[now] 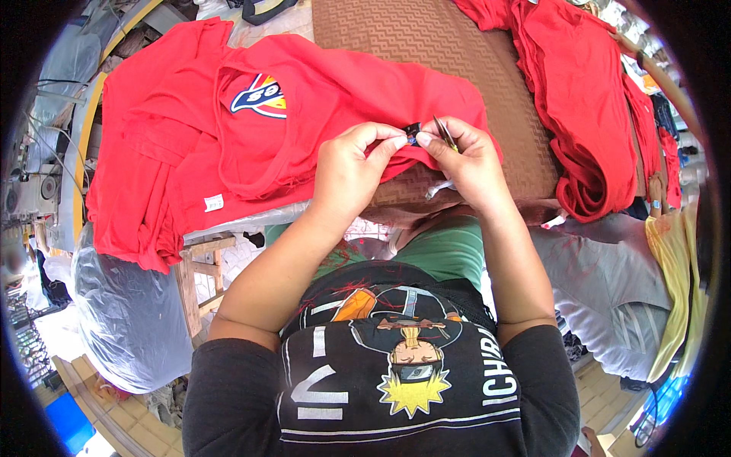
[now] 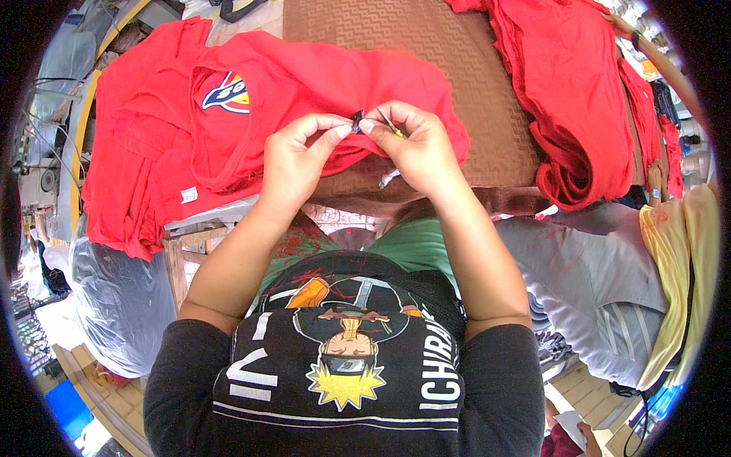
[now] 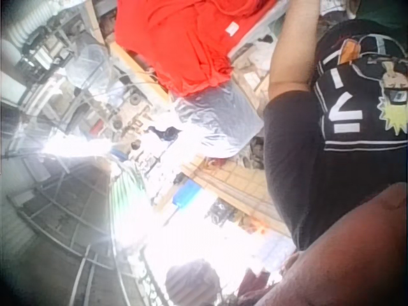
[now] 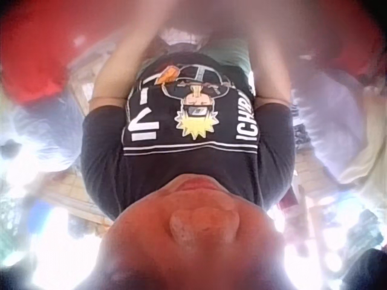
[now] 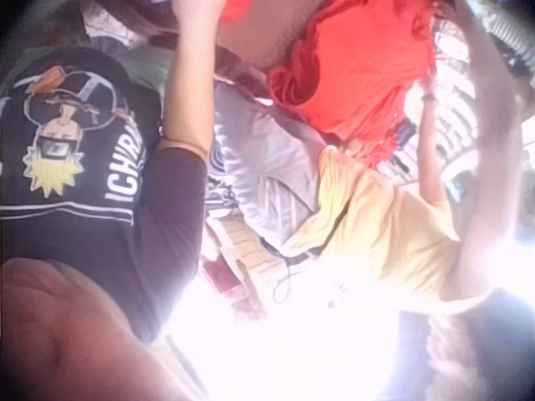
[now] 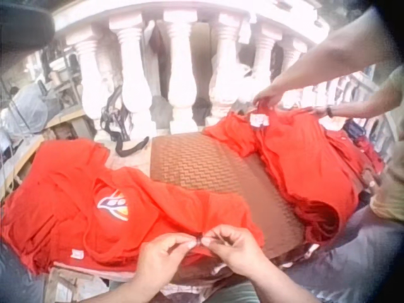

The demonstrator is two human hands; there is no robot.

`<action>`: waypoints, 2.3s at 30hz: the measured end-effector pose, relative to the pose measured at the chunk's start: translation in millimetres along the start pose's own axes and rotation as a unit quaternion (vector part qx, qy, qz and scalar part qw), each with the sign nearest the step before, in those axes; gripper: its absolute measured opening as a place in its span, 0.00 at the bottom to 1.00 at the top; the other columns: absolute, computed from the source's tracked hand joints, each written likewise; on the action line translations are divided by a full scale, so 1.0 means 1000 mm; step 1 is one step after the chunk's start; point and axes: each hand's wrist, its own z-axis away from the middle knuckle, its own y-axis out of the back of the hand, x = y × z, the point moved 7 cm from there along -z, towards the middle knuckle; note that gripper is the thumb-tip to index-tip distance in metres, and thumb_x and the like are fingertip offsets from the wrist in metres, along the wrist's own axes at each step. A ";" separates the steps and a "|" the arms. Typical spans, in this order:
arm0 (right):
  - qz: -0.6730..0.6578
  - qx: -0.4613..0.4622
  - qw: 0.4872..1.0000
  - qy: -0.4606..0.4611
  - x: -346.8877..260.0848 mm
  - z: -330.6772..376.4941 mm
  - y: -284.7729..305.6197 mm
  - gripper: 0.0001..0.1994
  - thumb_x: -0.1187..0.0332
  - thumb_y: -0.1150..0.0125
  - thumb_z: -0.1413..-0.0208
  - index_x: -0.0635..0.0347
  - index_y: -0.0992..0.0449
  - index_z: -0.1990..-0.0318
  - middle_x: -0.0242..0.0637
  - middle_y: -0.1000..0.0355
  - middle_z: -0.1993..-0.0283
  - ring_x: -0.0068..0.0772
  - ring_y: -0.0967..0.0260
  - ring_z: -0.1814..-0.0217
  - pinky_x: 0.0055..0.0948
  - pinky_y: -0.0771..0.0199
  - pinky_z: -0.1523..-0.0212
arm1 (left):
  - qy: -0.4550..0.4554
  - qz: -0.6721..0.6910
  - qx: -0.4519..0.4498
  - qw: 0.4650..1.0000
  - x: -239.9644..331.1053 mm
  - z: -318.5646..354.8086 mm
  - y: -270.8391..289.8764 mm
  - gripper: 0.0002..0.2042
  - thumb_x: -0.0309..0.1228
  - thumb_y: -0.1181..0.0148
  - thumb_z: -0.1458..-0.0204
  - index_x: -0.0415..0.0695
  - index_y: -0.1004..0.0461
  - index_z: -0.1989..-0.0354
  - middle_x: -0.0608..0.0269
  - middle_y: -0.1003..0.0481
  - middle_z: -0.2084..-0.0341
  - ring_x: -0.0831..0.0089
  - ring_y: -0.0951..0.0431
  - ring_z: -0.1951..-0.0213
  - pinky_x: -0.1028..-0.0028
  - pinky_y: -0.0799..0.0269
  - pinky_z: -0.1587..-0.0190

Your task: The person prepares red fabric garments by using shears to trim loose threads from the necklines and seams, then places a camera or electronic device into a small case.

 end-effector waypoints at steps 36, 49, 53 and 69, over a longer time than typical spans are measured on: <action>0.439 0.067 0.873 0.203 -0.087 0.036 -0.011 0.14 0.68 0.33 0.54 0.57 0.26 0.60 0.38 0.30 0.61 0.45 0.28 0.62 0.39 0.28 0.64 | -0.114 0.120 -0.303 0.939 0.095 0.030 0.103 0.27 0.53 0.50 0.43 0.35 0.22 0.61 0.53 0.21 0.67 0.64 0.21 0.60 0.65 0.31 0.50; 0.238 0.284 0.913 0.174 -0.100 0.032 0.078 0.06 0.74 0.35 0.47 0.63 0.22 0.62 0.21 0.31 0.73 0.08 0.42 0.72 0.13 0.42 0.72 | 0.054 0.222 -0.115 0.967 0.029 0.032 0.110 0.09 0.29 0.43 0.42 0.37 0.26 0.57 0.72 0.25 0.64 0.88 0.29 0.62 0.82 0.33 0.56; 0.421 0.271 0.852 0.155 -0.069 0.010 0.094 0.10 0.72 0.36 0.48 0.60 0.23 0.57 0.36 0.26 0.69 0.29 0.30 0.68 0.27 0.30 0.63 | 0.154 0.152 -0.141 0.966 -0.012 0.025 0.079 0.12 0.30 0.42 0.42 0.34 0.27 0.55 0.66 0.23 0.64 0.84 0.27 0.64 0.81 0.30 0.59; 0.414 0.022 0.902 0.121 0.001 0.012 -0.037 0.16 0.59 0.32 0.55 0.60 0.22 0.63 0.45 0.27 0.63 0.49 0.27 0.63 0.42 0.27 0.64 | -0.045 -0.163 -0.110 0.980 -0.009 0.007 0.015 0.19 0.22 0.43 0.48 0.42 0.30 0.46 0.52 0.25 0.54 0.69 0.23 0.67 0.72 0.27 0.59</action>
